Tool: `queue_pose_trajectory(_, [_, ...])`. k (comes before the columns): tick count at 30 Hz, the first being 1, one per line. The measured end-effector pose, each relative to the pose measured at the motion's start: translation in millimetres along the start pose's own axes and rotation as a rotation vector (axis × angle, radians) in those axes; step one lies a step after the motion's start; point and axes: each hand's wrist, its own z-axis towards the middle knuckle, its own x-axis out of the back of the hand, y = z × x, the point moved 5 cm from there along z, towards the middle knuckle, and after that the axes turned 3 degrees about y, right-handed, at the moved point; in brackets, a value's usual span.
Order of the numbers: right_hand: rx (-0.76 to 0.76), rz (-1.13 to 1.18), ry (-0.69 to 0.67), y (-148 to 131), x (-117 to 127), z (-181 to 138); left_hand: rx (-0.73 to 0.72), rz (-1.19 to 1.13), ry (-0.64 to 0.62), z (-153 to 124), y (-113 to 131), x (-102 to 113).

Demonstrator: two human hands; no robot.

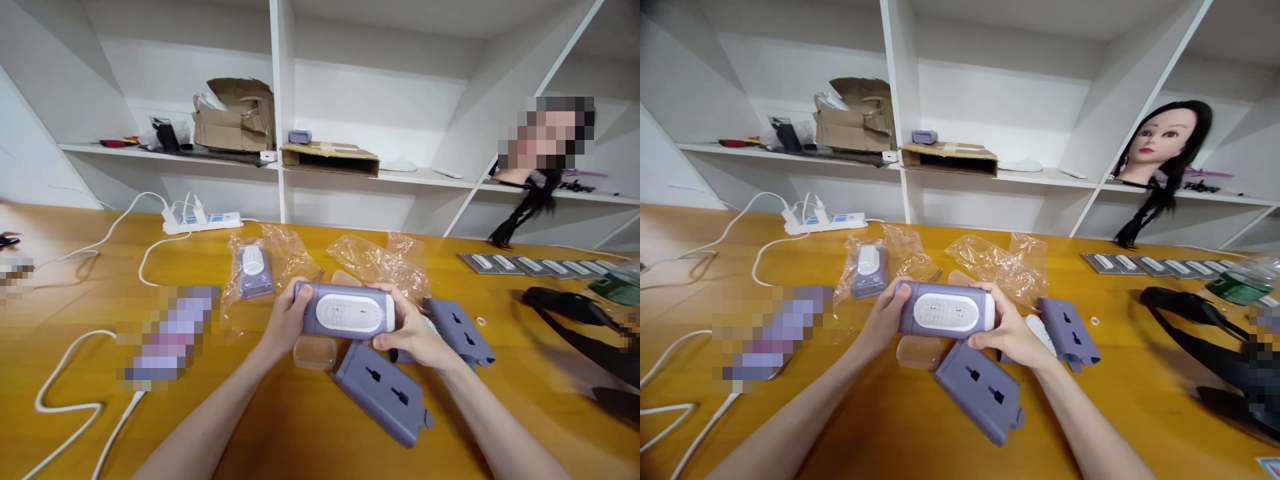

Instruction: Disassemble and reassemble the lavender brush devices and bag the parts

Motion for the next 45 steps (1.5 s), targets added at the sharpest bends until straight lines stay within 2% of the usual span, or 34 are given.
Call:
queue_pose_trajectory(5, [0.022, 0.007, -0.009, -2.3, -1.2, 0.0, -0.061, 0.059, -0.036, 0.9, 8.6, 3.5])
queue_pose_trajectory(7, [0.034, 0.001, 0.006, -1.5, -0.3, 1.2, -0.026, 0.039, -0.075, 2.5, 6.4, 4.7])
queue_pose_trajectory(11, [0.049, -0.015, 0.025, 0.0, 5.3, 2.4, 0.138, -0.149, -0.258, 2.5, -1.6, 1.0])
queue_pose_trajectory(16, [0.077, -0.075, 0.038, -1.7, 11.7, 1.1, 0.128, -0.211, -0.316, 2.0, 3.4, -3.2])
queue_pose_trajectory(20, [0.077, -0.113, 0.053, -1.4, 12.8, 0.5, 0.156, -0.242, -0.274, 0.5, 6.0, -7.0])
queue_pose_trajectory(27, [0.083, -0.185, 0.086, 1.3, 15.2, 1.5, 0.041, -0.147, -0.263, -2.4, 12.7, -8.3])
queue_pose_trajectory(33, [0.105, -0.232, 0.096, -3.1, 13.9, 0.6, 0.13, -0.183, -0.24, 2.6, 2.9, -3.2])
queue_pose_trajectory(39, [0.084, -0.207, 0.102, -1.6, 12.8, 1.7, 0.127, -0.158, -0.227, 4.6, 1.6, 1.0])
queue_pose_trajectory(45, [0.088, -0.171, 0.082, -1.7, 11.3, 0.7, 0.088, -0.159, -0.302, 5.7, 1.9, 2.1])
